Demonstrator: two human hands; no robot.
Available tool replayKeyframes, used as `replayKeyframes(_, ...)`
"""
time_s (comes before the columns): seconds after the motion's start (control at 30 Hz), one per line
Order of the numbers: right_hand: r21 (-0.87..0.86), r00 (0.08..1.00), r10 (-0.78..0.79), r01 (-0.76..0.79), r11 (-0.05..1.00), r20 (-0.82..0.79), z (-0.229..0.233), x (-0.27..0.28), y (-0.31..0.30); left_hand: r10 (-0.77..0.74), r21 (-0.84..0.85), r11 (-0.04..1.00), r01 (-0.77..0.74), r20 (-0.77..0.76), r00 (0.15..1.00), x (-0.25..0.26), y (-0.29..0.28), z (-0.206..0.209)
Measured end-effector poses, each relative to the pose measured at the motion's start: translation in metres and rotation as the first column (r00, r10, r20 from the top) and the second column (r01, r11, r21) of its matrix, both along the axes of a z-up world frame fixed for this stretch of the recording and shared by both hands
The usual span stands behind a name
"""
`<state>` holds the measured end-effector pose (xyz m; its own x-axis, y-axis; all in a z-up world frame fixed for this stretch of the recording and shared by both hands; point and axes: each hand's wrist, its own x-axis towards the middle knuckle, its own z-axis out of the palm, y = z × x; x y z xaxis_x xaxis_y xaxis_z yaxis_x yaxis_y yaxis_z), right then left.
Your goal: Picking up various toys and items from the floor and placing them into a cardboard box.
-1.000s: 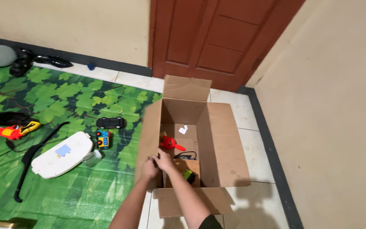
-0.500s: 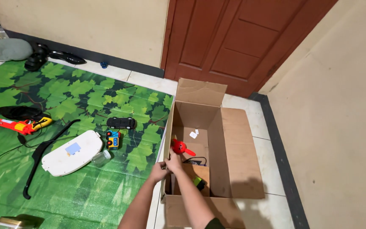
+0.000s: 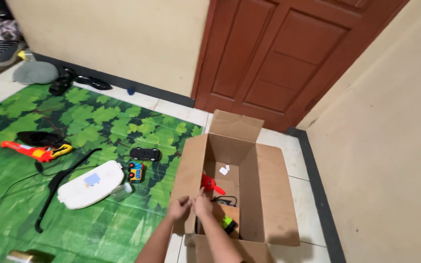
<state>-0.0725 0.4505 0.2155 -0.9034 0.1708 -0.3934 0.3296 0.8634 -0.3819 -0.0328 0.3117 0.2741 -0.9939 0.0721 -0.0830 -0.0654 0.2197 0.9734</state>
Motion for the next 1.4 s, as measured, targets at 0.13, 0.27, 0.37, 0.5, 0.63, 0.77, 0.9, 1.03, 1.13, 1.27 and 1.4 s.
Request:
replayKeyframes(0.13, 0.191, 0.949, 0.181, -0.134, 0.972, -0.259, 0.041, 0.011, -0.035, 0.145, -0.275, 0.952, -0.133, 0.025, 0.989, -0.002, -0.071, -0.022)
replayKeyframes(0.27, 0.376, 0.907, 0.348, -0.244, 0.894, -0.237, 0.067, 0.015, -0.091, 0.273, -0.309, 0.91, -0.277, -0.056, 0.96, 0.01, -0.156, 0.013)
replayKeyframes(0.37, 0.332, 0.888, 0.353, -0.252, 0.909, -0.294, 0.064, 0.007, -0.146, 0.32, -0.286, 0.887, -0.363, -0.188, 0.929, 0.022, -0.215, 0.042)
replayKeyframes(0.5, 0.207, 0.904, 0.324, -0.273, 0.939, -0.279, 0.088, 0.003, -0.227, 0.355, -0.283, 0.862, -0.421, -0.255, 0.899, 0.042, -0.285, 0.09)
replayKeyframes(0.63, 0.147, 0.9, 0.341, -0.311, 0.939, -0.272, 0.113, 0.004, -0.307, 0.368, -0.33, 0.843, -0.424, -0.22, 0.903, 0.06, -0.356, 0.11)
replayKeyframes(0.77, 0.089, 0.893, 0.348, -0.337, 0.937, -0.285, 0.134, 0.008, -0.378, 0.414, -0.315, 0.827, -0.466, -0.22, 0.883, 0.082, -0.421, 0.139)
replayKeyframes(0.9, 0.109, 0.881, 0.386, -0.37, 0.922, -0.273, 0.135, 0.011, -0.43, 0.444, -0.318, 0.819, -0.477, -0.175, 0.879, 0.104, -0.465, 0.155)
replayKeyframes(1.03, 0.084, 0.893, 0.405, -0.396, 0.914, -0.198, 0.152, 0.016, -0.456, 0.465, -0.296, 0.822, -0.487, -0.145, 0.873, 0.113, -0.485, 0.16)
replayKeyframes(1.13, 0.065, 0.882, 0.427, -0.423, 0.904, -0.2, 0.153, 0.012, -0.454, 0.459, -0.287, 0.821, -0.494, -0.184, 0.869, 0.113, -0.483, 0.155)
replayKeyframes(1.27, 0.042, 0.855, 0.449, -0.454, 0.89, -0.261, 0.162, -0.009, -0.45, 0.493, -0.282, 0.811, -0.512, -0.14, 0.859, 0.099, -0.478, 0.146)
replayKeyframes(1.4, 0.064, 0.815, 0.482, -0.489, 0.87, -0.321, 0.141, -0.054, -0.437, 0.516, -0.282, 0.791, -0.543, -0.171, 0.839, 0.063, -0.472, 0.143)
